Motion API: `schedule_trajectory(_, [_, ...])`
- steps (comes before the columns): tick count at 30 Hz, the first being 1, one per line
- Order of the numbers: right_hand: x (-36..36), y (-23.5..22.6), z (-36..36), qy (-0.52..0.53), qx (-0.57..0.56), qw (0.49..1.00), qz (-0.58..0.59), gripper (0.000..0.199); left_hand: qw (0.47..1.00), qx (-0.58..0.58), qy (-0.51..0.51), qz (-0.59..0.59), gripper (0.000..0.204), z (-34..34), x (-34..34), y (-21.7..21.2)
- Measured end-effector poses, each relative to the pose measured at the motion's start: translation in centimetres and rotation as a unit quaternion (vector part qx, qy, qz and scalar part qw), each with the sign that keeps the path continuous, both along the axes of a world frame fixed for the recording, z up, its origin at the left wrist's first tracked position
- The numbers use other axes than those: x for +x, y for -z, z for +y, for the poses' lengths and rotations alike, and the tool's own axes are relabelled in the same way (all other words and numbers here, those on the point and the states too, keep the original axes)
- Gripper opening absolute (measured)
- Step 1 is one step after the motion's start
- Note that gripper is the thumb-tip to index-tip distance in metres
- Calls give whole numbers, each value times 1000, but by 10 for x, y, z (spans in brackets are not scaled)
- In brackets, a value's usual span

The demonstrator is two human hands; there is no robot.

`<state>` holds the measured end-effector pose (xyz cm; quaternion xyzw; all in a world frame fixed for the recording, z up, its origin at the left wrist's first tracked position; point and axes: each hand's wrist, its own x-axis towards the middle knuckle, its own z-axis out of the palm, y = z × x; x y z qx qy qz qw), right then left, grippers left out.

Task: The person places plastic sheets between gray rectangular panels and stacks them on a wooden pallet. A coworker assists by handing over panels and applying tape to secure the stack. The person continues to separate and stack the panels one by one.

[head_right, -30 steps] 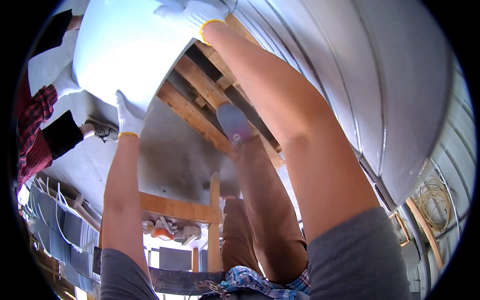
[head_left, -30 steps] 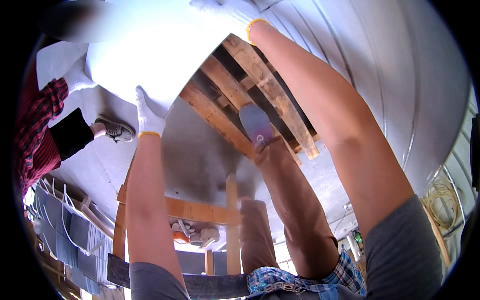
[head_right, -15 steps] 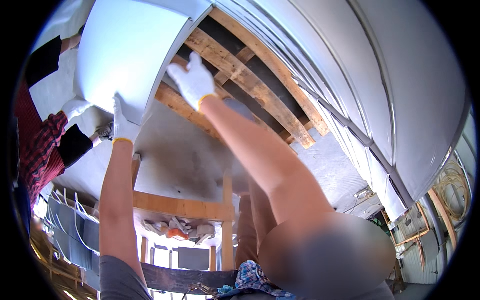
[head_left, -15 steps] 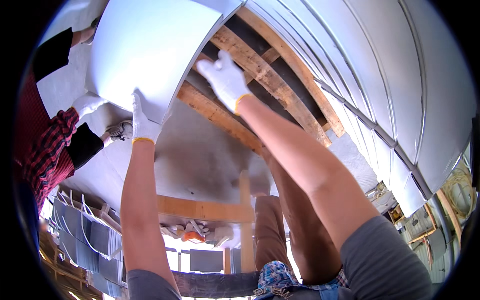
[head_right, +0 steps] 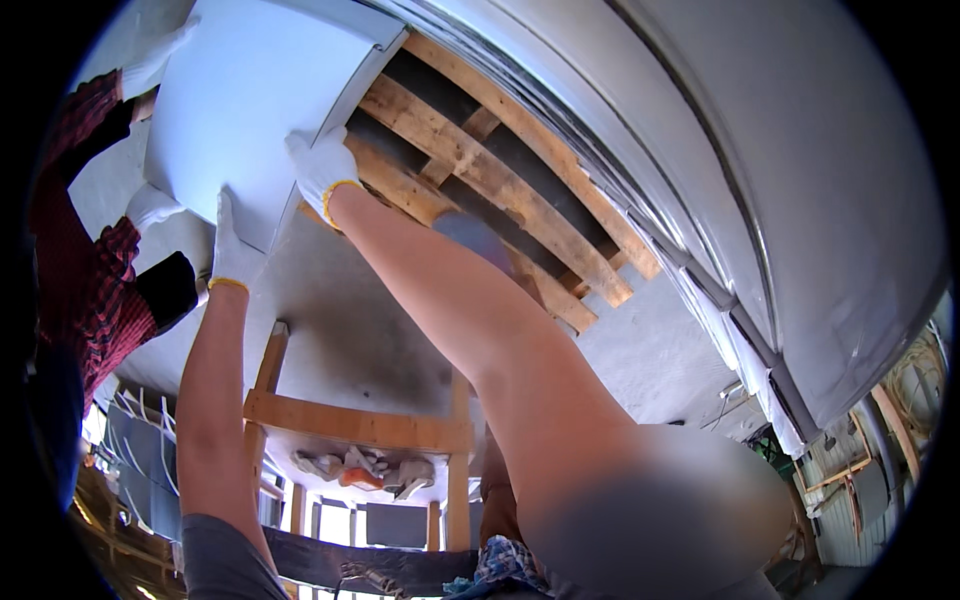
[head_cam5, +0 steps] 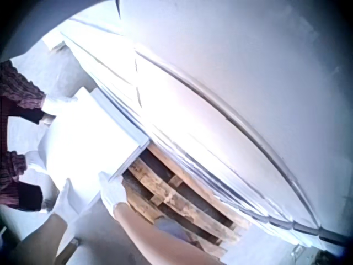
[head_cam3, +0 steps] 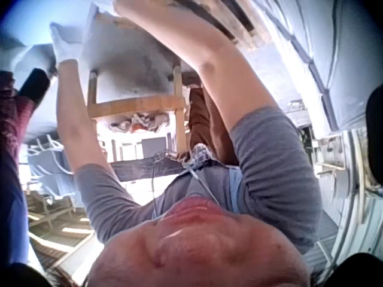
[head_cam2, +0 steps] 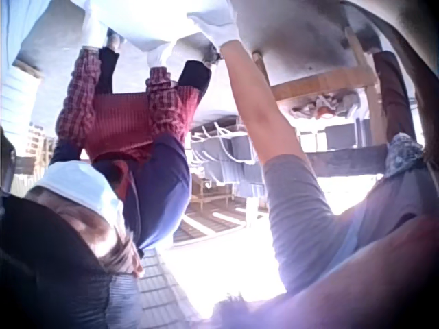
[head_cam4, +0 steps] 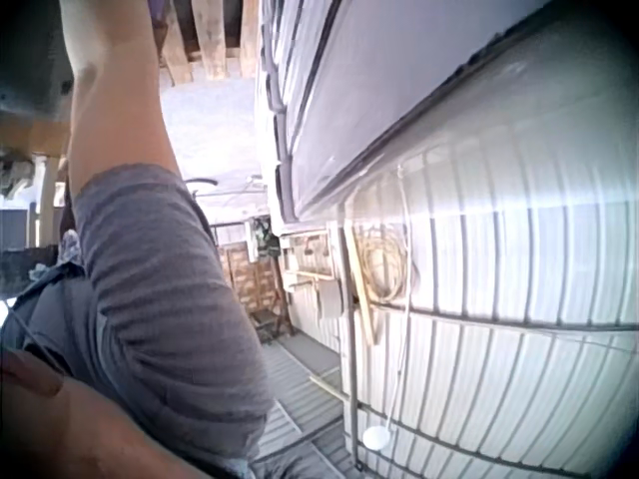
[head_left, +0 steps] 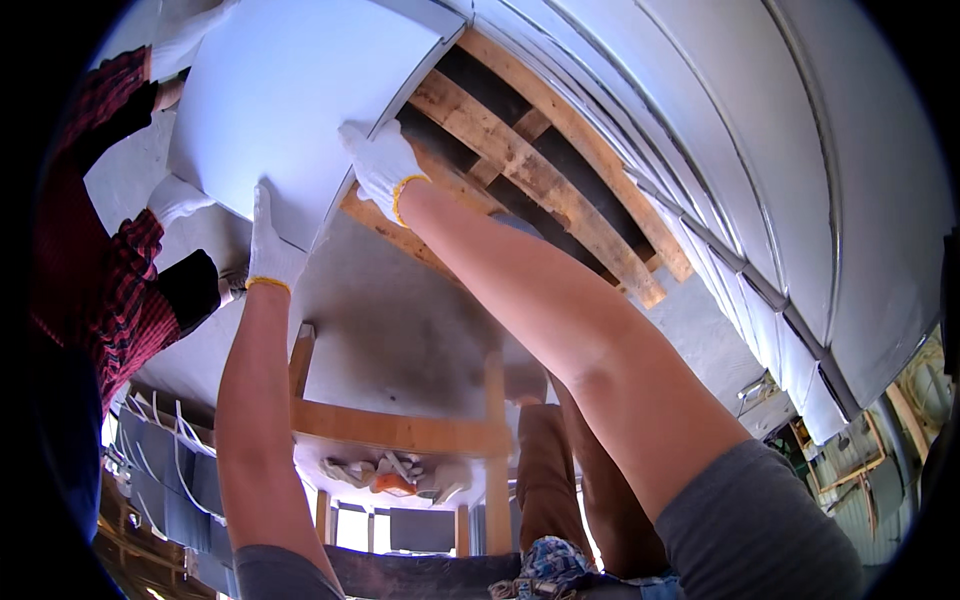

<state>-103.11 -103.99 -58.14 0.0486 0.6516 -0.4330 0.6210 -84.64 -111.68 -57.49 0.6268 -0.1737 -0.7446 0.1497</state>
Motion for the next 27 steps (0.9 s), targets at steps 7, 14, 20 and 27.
schedule_trajectory(7, [-42, 11, -3, -27, -4, 999, 34, 57, 998, 14, -49, 36, 48, -18, -34, -4])
schedule_trajectory(14, [-45, -66, 103, -9, -23, 997, -67, 40, 978, -33, 87, -188, 44, 61, -6, 17])
schedule_trajectory(20, [-53, -107, 422, -136, 250, 908, 306, 52, 565, -463, 671, -128, 16, 277, -59, -114])
schedule_trajectory(27, [-31, -201, 723, -229, 396, 875, 160, 71, 829, -197, 522, 39, 44, 387, -63, -353])
